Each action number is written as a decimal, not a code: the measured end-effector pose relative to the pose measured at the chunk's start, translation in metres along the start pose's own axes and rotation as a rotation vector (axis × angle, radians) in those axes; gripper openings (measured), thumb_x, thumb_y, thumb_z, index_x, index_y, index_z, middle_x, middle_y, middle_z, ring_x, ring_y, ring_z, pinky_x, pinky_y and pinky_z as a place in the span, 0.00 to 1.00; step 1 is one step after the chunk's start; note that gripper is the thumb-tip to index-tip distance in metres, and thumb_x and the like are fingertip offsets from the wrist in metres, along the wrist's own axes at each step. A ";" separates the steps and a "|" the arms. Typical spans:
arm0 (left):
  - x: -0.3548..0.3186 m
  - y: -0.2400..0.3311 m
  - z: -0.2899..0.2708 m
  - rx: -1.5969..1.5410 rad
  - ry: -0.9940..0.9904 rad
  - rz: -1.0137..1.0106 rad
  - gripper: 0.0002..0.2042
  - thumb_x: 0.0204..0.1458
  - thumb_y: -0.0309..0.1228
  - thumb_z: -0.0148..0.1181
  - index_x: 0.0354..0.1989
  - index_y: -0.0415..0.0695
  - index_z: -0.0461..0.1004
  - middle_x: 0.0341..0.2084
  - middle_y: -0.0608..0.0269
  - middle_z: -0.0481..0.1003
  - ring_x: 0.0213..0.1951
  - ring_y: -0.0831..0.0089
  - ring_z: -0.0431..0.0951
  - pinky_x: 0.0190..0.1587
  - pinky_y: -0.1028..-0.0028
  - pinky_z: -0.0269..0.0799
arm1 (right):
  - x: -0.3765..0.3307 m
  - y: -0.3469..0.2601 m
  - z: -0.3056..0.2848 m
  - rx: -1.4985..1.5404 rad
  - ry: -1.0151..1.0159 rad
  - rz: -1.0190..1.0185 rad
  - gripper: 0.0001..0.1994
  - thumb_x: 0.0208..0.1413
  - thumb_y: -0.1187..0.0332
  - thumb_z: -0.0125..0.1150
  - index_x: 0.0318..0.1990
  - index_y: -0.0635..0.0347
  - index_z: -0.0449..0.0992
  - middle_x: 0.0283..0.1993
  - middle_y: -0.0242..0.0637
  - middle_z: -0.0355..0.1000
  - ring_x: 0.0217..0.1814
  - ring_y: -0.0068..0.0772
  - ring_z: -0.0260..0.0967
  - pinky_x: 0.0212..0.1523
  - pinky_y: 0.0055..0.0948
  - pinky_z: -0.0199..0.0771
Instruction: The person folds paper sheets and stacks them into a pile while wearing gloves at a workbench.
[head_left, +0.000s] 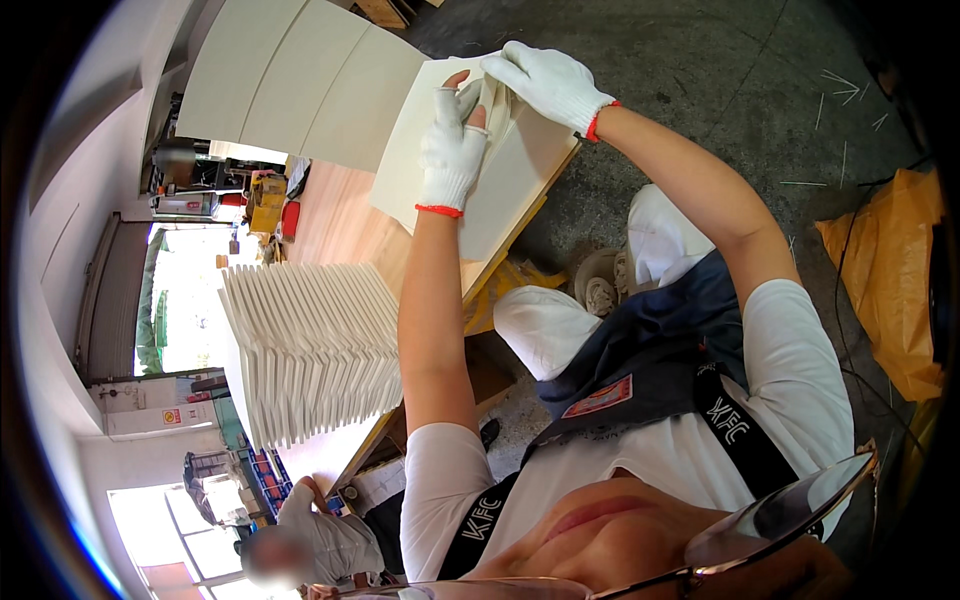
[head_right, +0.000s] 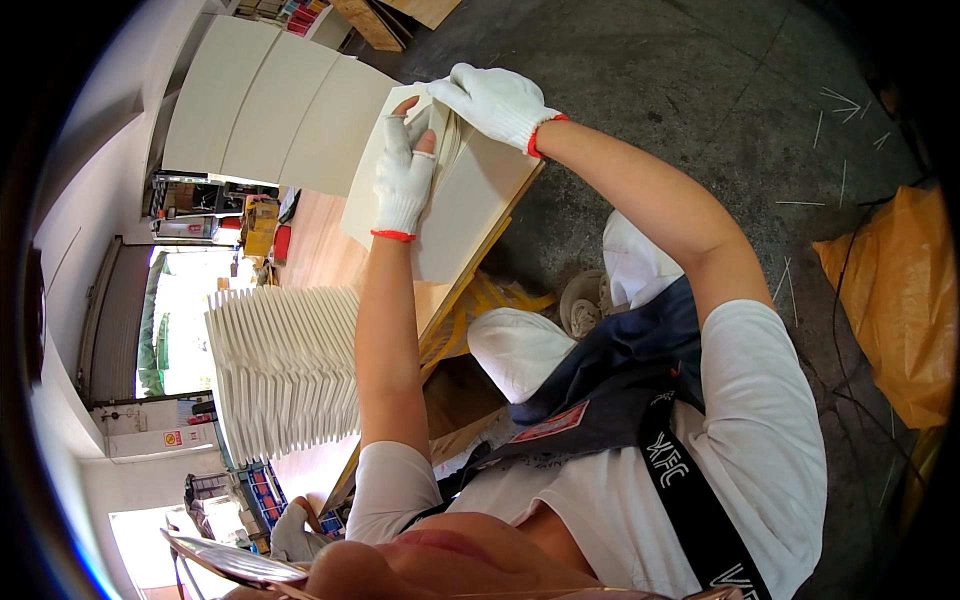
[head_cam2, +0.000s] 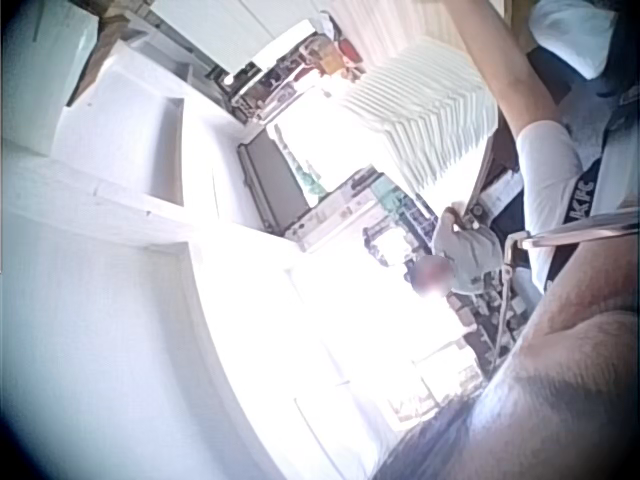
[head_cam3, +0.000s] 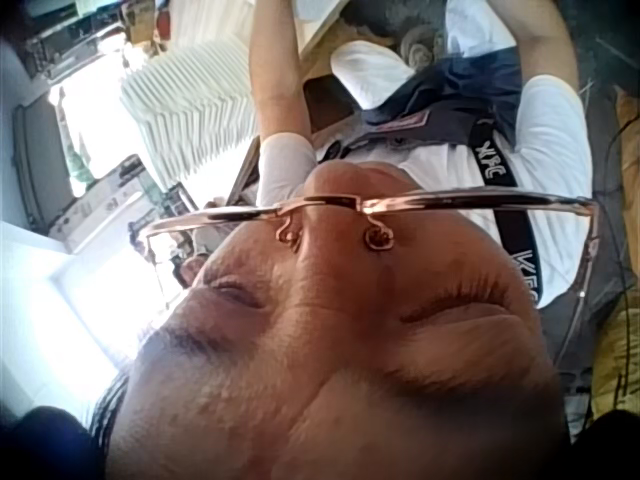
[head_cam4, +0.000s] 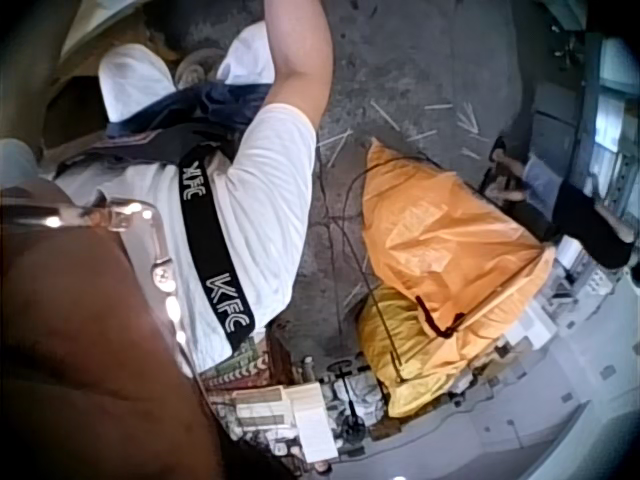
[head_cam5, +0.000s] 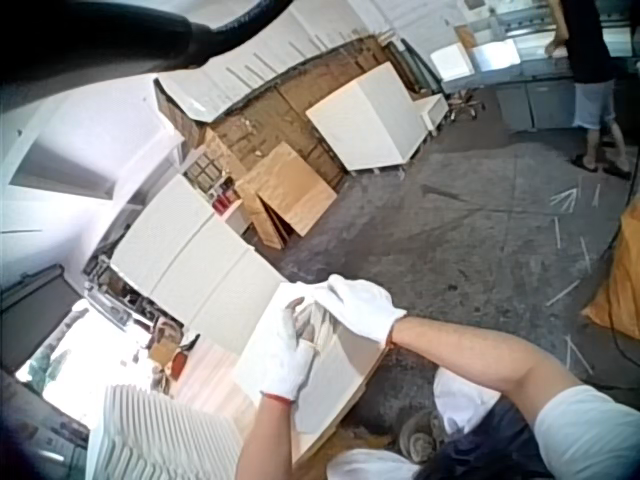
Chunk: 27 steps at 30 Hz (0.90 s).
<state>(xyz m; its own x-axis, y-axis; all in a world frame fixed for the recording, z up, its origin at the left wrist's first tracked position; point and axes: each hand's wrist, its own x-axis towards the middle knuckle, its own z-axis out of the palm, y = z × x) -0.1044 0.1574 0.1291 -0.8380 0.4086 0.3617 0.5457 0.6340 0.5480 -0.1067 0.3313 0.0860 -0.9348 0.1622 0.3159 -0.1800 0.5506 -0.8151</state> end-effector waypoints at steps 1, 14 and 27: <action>0.000 -0.003 0.000 -0.004 -0.005 -0.010 0.15 0.58 0.32 0.53 0.54 0.49 0.71 0.45 0.47 0.77 0.47 0.54 0.77 0.50 0.66 0.70 | -0.001 -0.002 -0.001 0.004 -0.006 0.004 0.22 0.64 0.46 0.40 0.43 0.53 0.71 0.37 0.44 0.75 0.42 0.50 0.74 0.41 0.44 0.70; 0.005 -0.008 -0.002 0.089 -0.162 -0.149 0.15 0.50 0.37 0.66 0.46 0.50 0.76 0.34 0.54 0.79 0.39 0.61 0.80 0.43 0.67 0.73 | 0.003 0.006 0.005 0.035 0.018 -0.012 0.21 0.63 0.47 0.39 0.40 0.54 0.70 0.38 0.45 0.75 0.43 0.51 0.73 0.42 0.45 0.70; -0.001 0.006 -0.003 0.086 -0.048 0.051 0.12 0.61 0.31 0.49 0.50 0.54 0.76 0.30 0.56 0.77 0.33 0.62 0.78 0.39 0.67 0.73 | 0.003 0.021 -0.029 -0.579 -0.096 -0.442 0.16 0.59 0.49 0.53 0.35 0.52 0.75 0.26 0.40 0.74 0.31 0.45 0.74 0.34 0.43 0.72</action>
<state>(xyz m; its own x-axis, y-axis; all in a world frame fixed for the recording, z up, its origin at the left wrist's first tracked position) -0.1004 0.1587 0.1337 -0.8093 0.4719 0.3499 0.5873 0.6642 0.4625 -0.1038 0.3672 0.0844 -0.8399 -0.2331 0.4901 -0.3805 0.8968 -0.2258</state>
